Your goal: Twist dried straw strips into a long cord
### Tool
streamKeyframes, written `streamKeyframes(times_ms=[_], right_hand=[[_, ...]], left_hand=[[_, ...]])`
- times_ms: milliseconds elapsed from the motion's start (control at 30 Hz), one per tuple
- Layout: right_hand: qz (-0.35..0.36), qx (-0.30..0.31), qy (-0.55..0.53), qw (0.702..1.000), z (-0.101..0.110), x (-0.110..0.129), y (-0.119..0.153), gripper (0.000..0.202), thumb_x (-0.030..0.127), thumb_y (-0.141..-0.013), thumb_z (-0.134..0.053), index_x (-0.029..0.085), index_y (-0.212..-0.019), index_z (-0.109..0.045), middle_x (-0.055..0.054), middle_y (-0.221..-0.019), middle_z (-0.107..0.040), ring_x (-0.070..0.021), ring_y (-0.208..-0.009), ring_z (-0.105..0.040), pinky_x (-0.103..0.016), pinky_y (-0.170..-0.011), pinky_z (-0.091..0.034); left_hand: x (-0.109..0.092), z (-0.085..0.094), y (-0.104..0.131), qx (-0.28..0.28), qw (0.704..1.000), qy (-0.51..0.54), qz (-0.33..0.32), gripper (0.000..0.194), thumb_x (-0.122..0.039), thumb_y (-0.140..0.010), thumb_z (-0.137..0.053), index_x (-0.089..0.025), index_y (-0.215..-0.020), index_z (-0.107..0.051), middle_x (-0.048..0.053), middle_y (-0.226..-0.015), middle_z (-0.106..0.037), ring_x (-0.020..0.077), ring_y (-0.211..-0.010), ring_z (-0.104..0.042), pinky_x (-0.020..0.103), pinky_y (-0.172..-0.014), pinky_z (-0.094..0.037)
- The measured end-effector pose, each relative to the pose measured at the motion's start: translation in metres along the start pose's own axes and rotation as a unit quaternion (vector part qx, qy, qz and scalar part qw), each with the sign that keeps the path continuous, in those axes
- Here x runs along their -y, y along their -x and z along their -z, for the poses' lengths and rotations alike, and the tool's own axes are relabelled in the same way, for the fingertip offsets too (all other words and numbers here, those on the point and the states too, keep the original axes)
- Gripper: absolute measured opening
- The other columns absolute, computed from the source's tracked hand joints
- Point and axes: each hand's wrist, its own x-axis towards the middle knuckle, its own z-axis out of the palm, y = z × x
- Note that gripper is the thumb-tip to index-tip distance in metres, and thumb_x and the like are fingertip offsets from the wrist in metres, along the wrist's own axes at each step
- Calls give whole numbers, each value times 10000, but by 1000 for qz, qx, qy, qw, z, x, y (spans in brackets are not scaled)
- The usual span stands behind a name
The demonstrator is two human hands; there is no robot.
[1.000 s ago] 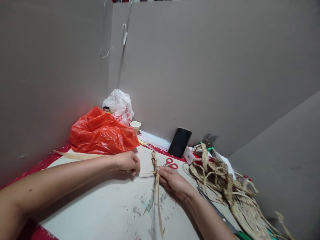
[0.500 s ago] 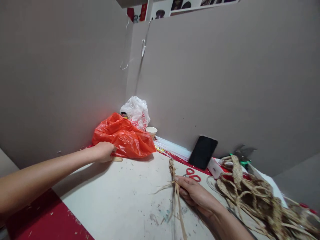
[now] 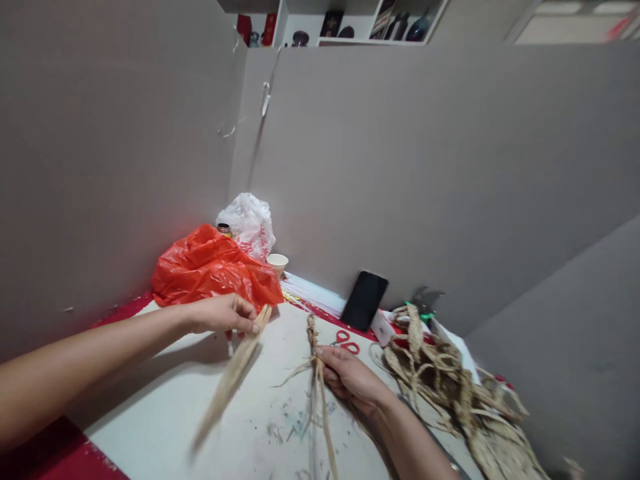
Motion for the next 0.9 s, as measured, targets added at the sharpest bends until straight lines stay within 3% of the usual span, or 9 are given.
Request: streamKeyframes(times_ms=[133, 233, 367, 533, 900], right_hand=[[3, 10, -20, 1000, 3, 1, 0, 383, 500, -726, -596, 203, -631, -373, 111, -428, -302, -26, -343, -121, -186, -338, -42], [6, 14, -27, 1000, 5, 2, 0, 391, 501, -724, -606, 201, -629, -374, 112, -424, -302, -24, -339, -127, -185, -337, -39], [19, 31, -34, 999, 7, 3, -1, 398, 520, -725, -615, 193, -645, -401, 112, -433, -320, -20, -340, -127, -181, -330, -53], [38, 50, -41, 997, 10, 2, -2, 399, 545, -739, -604, 185, -689, -439, 113, -444, -325, -22, -340, -136, -179, -324, -66], [56, 49, -7, 997, 8, 3, -3, 385, 532, -758, -589, 168, -683, -489, 106, -455, -313, -24, -345, -146, -181, -313, -83]], left_hand=[[-1, -33, -39, 60, 991, 117, 40, 320, -362, -566, -744, -155, -696, -539, -22, -549, -564, 89, -496, -529, 186, -468, -383], [9, -54, -69, 33, 983, 165, 77, 377, -314, -490, -782, -161, -681, -496, -21, -481, -557, 99, -448, -526, 180, -424, -371], [17, -72, -98, 25, 979, 177, 97, 322, -278, -502, -756, -151, -636, -493, -15, -455, -553, 79, -401, -492, 170, -393, -366], [11, -79, -113, 27, 981, 165, 102, 212, -204, -530, -705, -142, -641, -535, -17, -421, -544, 71, -369, -470, 160, -369, -356], [9, -80, -120, 81, 979, 155, 108, 177, -178, -520, -714, -123, -614, -574, 6, -473, -590, 87, -419, -529, 182, -416, -432]])
